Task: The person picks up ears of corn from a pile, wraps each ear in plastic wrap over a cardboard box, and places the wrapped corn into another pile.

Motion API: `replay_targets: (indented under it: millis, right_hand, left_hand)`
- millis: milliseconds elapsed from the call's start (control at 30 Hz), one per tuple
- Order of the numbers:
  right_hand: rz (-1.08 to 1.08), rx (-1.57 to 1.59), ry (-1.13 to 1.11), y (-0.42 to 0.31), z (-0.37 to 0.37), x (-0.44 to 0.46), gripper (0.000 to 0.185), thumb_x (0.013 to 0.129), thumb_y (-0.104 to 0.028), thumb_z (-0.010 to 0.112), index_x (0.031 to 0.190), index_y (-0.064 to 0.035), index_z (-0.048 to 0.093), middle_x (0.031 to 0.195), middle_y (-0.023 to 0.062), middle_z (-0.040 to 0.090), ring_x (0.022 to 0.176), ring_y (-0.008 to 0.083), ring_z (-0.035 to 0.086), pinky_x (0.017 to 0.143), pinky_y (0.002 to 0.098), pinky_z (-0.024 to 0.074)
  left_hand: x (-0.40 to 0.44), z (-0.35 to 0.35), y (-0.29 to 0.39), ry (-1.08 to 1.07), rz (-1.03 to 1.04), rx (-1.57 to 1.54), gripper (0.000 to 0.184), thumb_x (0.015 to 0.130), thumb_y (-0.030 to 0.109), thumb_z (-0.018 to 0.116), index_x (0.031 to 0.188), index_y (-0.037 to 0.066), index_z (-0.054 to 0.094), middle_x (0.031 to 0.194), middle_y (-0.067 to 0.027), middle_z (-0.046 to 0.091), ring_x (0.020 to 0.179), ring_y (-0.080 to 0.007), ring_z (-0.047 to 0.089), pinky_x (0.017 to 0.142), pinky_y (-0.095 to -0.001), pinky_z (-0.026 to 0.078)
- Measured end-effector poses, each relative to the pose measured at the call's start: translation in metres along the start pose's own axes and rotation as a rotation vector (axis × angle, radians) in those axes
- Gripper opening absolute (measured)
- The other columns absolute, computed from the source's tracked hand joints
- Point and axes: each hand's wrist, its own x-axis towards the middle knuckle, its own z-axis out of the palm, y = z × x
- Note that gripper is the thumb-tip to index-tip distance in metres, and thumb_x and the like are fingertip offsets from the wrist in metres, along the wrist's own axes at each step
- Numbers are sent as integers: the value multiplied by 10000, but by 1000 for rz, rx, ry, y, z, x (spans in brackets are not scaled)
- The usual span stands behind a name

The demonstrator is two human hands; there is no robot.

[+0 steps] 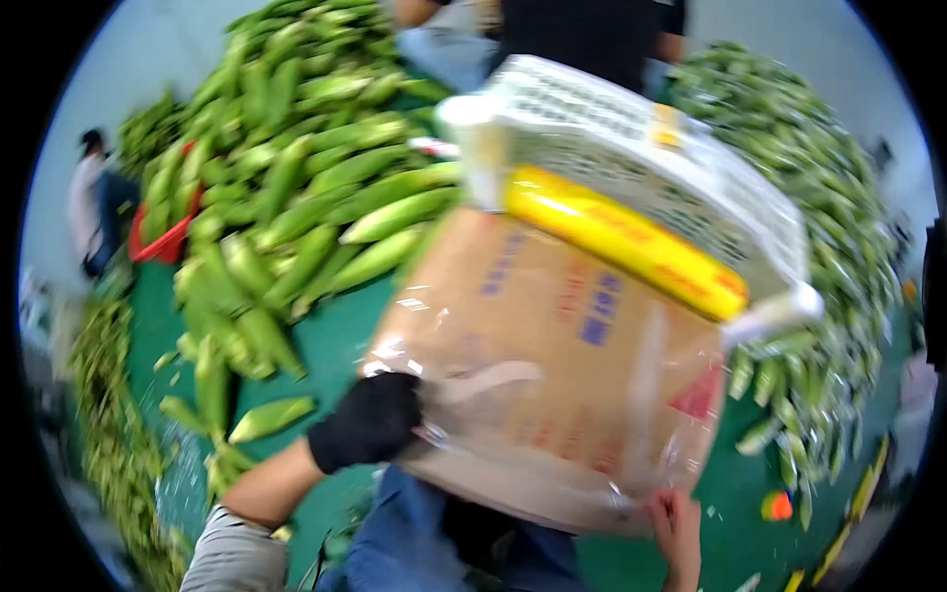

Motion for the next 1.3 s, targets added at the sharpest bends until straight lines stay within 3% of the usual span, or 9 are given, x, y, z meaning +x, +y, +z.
replay_targets:
  millis: [100,300,467,567,600,767,967,1067,1300]
  right_hand:
    - [-121,-139,-21,-7,24,-19,132,936,-193,615,966,-67,637,644,70,607,553,140,558,551,294,462]
    - [145,-205,42,-6,36,-21,155,911,-197,651,929,-43,655,655,83,619,578,148,583,566,306,480]
    - [220,-198,22,-24,27,-21,167,904,-210,658,921,-44,668,620,81,601,559,150,563,557,308,476]
    - [330,-34,-9,-28,24,-22,158,906,-187,648,943,-33,650,653,109,606,569,168,565,561,321,477]
    - [405,150,142,6,38,-29,75,848,-49,648,801,-31,592,598,-16,540,527,53,470,494,209,363]
    - [393,-33,114,-1,38,-18,100,813,-52,704,787,-24,612,608,3,574,531,47,491,476,213,381]
    - [302,69,161,-12,39,-25,62,846,-59,680,845,-16,635,622,13,587,547,64,513,510,225,419]
    - [321,56,115,-19,35,-25,65,864,-75,665,870,-15,641,657,32,615,581,79,556,539,237,456]
    - [284,52,57,-26,33,-30,82,857,-67,646,935,-43,644,777,70,658,654,128,627,568,256,490]
  left_hand:
    - [-81,31,-1,201,162,-33,343,755,176,739,1051,75,599,1121,-156,623,1013,-336,616,869,-469,504]
    - [-232,135,-127,483,-1377,121,890,774,322,729,1476,46,257,1420,-317,343,1290,-471,362,1072,-470,322]
    - [-287,107,-161,262,-1203,259,1112,642,357,832,1497,53,189,1472,-306,243,1315,-466,324,1071,-464,339]
    - [-335,50,-172,-305,-1013,97,1227,554,341,883,1499,59,153,1414,-229,380,1278,-420,391,1072,-464,349]
    - [-360,40,-182,-401,-1030,171,1208,551,337,884,1493,67,178,1375,-219,428,1254,-411,424,1056,-463,368]
    - [-395,62,-176,-361,-1448,40,853,587,325,859,1288,81,439,1119,-223,620,1047,-411,600,866,-443,509]
    - [-355,124,-84,510,-1598,-850,510,738,261,765,1111,32,504,892,-78,611,782,-203,595,680,-358,499]
    - [-317,109,-51,639,-1206,-648,607,742,321,769,1180,16,481,974,-97,604,810,-202,589,722,-331,495]
    - [-22,-47,33,57,-82,-237,761,615,288,843,1255,75,489,1083,-161,621,925,-365,632,764,-414,536]
